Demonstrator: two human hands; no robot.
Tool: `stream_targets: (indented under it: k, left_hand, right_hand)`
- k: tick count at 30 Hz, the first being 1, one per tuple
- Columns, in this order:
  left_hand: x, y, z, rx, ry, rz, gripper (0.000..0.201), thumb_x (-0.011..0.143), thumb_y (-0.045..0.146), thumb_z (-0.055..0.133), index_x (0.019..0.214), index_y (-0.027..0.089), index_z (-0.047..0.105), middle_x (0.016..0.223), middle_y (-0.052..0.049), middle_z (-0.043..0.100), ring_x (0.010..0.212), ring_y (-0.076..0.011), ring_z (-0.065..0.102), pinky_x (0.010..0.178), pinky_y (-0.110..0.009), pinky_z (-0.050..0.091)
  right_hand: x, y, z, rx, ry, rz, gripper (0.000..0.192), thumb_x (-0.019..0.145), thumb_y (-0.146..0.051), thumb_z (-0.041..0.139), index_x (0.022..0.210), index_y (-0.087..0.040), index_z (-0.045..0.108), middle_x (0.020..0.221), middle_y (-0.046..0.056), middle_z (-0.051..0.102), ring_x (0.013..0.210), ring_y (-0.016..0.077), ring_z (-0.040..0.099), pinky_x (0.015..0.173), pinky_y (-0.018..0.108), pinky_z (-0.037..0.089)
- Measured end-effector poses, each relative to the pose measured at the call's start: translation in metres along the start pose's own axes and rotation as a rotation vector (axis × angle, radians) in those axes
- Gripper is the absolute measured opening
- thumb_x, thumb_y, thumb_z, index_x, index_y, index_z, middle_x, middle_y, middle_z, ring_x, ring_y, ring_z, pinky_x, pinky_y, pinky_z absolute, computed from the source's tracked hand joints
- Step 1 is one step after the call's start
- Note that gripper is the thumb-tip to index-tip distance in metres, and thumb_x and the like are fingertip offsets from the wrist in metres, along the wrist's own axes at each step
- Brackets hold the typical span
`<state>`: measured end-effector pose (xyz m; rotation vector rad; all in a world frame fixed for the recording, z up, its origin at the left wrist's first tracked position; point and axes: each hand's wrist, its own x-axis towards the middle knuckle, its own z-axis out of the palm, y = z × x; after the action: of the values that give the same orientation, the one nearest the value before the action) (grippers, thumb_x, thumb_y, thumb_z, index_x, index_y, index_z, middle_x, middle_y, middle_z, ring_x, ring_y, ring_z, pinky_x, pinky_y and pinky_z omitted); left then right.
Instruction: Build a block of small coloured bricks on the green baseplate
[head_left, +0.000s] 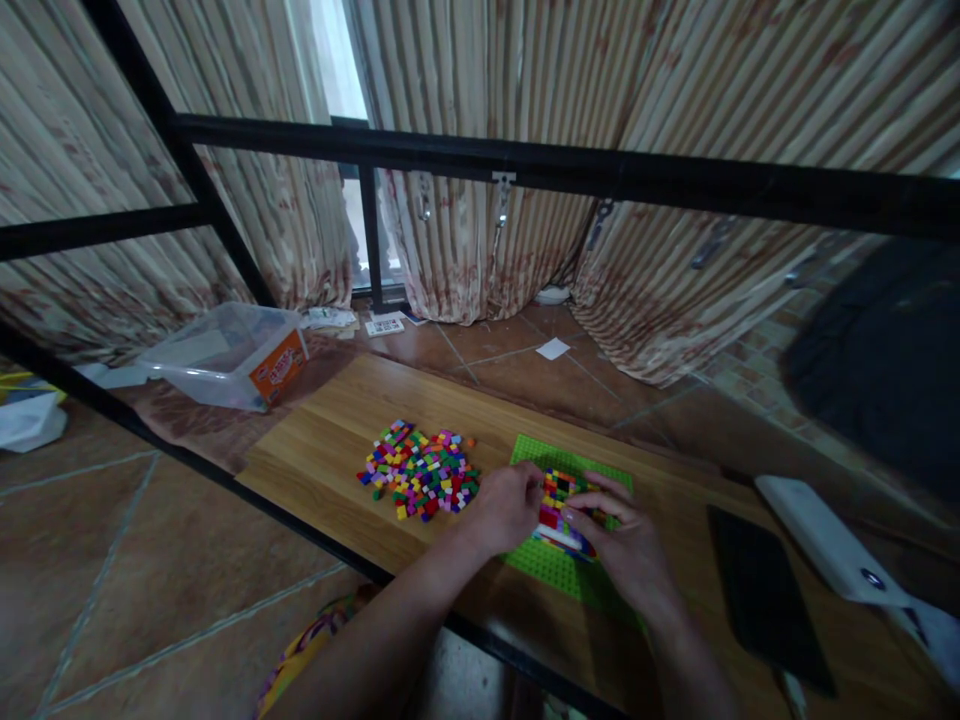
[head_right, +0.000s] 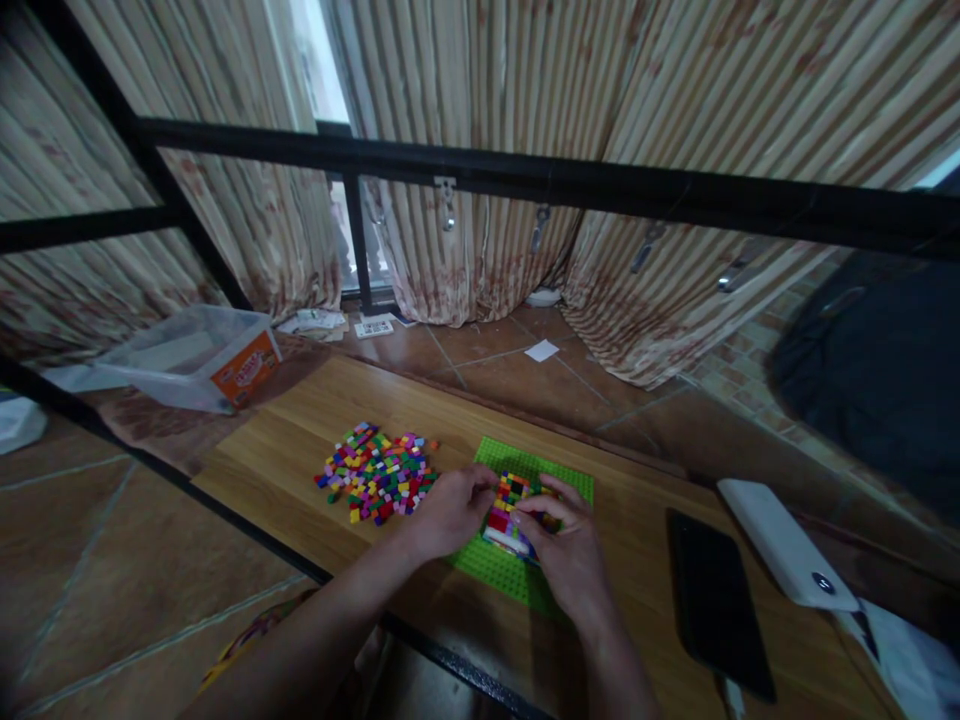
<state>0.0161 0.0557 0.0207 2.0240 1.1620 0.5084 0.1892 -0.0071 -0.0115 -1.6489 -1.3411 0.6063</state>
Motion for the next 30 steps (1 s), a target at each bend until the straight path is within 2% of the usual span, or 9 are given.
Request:
stream_targets:
  k: [12,16,21,27,30]
  left_hand:
    - [0.001,0.002,0.002,-0.005,0.016,-0.029,0.021,0.085,0.022,0.044,0.092,0.019,0.063,0.084,-0.003,0.069,0.079,-0.017,0.064,0.072,-0.026,0.047]
    - [0.001,0.008,0.004,-0.007,0.018,-0.107,0.024,0.084,0.032,0.051,0.099,0.018,0.064,0.078,-0.003,0.068,0.073,-0.0176,0.063,0.066,-0.027,0.046]
    - [0.004,0.013,0.006,-0.057,0.029,-0.201,0.023,0.08,0.031,0.056,0.096,0.018,0.064,0.076,-0.002,0.067,0.069,-0.0163,0.061,0.062,-0.025,0.044]
    - [0.005,0.013,0.011,-0.031,0.083,-0.185,0.016,0.078,0.028,0.057,0.087,0.018,0.065,0.076,-0.002,0.067,0.071,-0.0161,0.061,0.064,-0.025,0.044]
    - [0.004,0.011,0.015,-0.021,0.104,-0.161,0.018,0.078,0.027,0.055,0.091,0.017,0.065,0.076,-0.002,0.067,0.071,-0.0163,0.061,0.064,-0.025,0.044]
  right_hand:
    - [0.0,-0.005,0.009,0.019,0.093,0.007,0.018,0.068,-0.04,0.071,0.07,-0.023,0.07,0.117,0.009,0.059,0.113,0.028,0.056,0.1,0.047,0.038]
    - [0.0,-0.004,0.01,0.003,0.088,-0.003,0.018,0.069,-0.041,0.07,0.069,-0.023,0.068,0.113,0.009,0.06,0.113,0.0278,0.055,0.1,0.047,0.037]
    - [0.001,-0.004,0.01,0.002,0.097,-0.019,0.017,0.069,-0.039,0.068,0.067,-0.022,0.067,0.112,0.009,0.061,0.111,0.0272,0.055,0.098,0.046,0.038]
    - [0.002,-0.007,0.013,0.031,0.109,0.004,0.016,0.065,-0.038,0.068,0.062,-0.022,0.066,0.105,0.009,0.061,0.109,0.0275,0.056,0.095,0.044,0.04]
    - [0.002,-0.007,0.013,0.034,0.102,0.006,0.016,0.066,-0.037,0.068,0.062,-0.022,0.067,0.106,0.009,0.061,0.109,0.0268,0.056,0.096,0.044,0.039]
